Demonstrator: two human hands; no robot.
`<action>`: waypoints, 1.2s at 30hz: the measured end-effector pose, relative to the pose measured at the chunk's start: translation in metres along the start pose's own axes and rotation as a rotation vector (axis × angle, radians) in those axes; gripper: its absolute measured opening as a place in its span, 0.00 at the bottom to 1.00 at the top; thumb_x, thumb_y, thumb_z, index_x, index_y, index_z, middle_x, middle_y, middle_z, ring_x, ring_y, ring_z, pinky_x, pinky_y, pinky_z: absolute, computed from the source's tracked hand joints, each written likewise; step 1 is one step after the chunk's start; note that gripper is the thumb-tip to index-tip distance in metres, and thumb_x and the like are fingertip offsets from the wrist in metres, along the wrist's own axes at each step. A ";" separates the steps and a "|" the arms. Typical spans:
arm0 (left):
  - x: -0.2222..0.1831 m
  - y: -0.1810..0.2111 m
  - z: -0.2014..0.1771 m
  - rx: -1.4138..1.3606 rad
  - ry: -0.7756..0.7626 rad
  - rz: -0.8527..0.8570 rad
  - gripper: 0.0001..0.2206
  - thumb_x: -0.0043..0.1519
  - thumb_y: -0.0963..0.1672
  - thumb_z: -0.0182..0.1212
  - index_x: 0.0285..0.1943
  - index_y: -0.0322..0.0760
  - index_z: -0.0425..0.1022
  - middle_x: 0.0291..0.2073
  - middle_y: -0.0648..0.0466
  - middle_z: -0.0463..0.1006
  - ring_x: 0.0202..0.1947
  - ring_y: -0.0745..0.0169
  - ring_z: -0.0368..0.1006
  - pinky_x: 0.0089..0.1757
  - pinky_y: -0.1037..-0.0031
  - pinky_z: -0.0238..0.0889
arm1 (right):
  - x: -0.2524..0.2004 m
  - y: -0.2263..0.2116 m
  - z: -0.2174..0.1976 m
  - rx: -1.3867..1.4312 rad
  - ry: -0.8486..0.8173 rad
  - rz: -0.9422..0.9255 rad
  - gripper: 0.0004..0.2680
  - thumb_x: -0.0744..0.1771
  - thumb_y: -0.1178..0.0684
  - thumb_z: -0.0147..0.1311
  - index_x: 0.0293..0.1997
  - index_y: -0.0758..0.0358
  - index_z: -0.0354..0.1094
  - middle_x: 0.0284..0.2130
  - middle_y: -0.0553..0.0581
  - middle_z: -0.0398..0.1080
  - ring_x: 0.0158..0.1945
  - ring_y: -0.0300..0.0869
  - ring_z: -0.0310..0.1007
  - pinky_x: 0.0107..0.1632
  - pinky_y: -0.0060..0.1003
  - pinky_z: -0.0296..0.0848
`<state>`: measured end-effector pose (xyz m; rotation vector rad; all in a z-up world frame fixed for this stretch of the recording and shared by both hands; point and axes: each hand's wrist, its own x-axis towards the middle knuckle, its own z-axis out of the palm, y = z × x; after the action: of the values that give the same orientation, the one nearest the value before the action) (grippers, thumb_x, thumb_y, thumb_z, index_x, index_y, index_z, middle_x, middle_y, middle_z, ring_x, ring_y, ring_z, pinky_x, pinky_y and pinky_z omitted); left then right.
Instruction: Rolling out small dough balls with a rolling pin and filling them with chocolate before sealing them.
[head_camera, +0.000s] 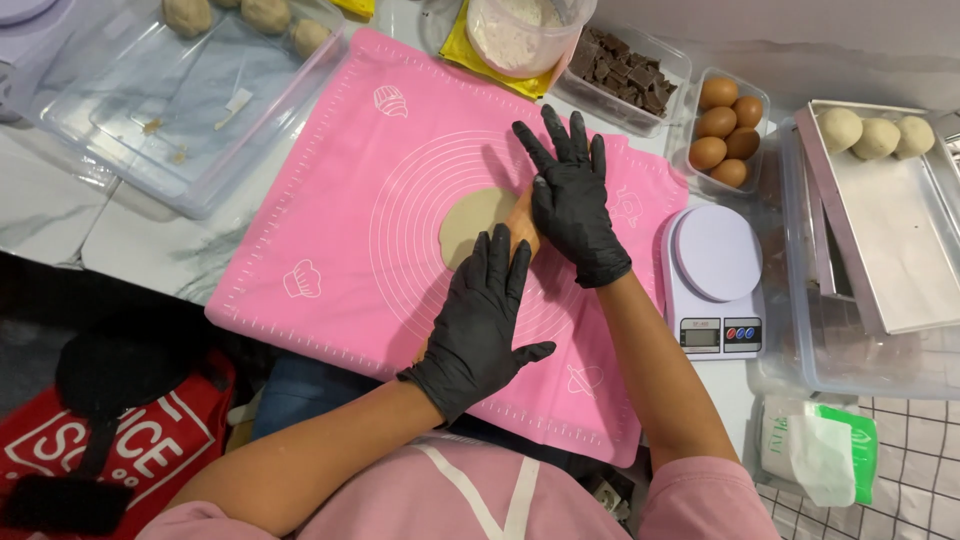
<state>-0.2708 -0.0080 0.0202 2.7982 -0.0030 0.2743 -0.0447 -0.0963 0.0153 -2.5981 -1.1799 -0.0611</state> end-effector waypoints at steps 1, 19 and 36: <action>-0.002 -0.001 -0.003 -0.084 -0.010 0.043 0.57 0.57 0.64 0.63 0.83 0.32 0.32 0.79 0.30 0.33 0.78 0.28 0.32 0.70 0.51 0.35 | -0.005 0.005 0.002 0.040 0.016 -0.010 0.27 0.70 0.52 0.37 0.81 0.27 0.38 0.80 0.49 0.35 0.81 0.55 0.26 0.77 0.55 0.27; -0.006 -0.052 -0.004 -0.111 0.003 0.077 0.45 0.59 0.55 0.64 0.84 0.51 0.41 0.81 0.42 0.37 0.79 0.31 0.34 0.69 0.47 0.35 | 0.008 -0.020 -0.003 -0.061 0.090 -0.016 0.18 0.73 0.36 0.41 0.75 0.28 0.53 0.75 0.48 0.51 0.79 0.55 0.36 0.75 0.64 0.23; 0.003 -0.061 0.010 -0.015 0.209 0.050 0.42 0.66 0.58 0.54 0.80 0.28 0.42 0.71 0.29 0.62 0.73 0.26 0.52 0.71 0.45 0.38 | 0.070 -0.056 0.024 -0.295 -0.072 -0.141 0.31 0.68 0.20 0.26 0.78 0.41 0.48 0.73 0.65 0.52 0.77 0.63 0.38 0.71 0.67 0.29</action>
<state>-0.2635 0.0467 -0.0082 2.7435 -0.0255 0.5745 -0.0417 -0.0031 0.0171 -2.7809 -1.4792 -0.1857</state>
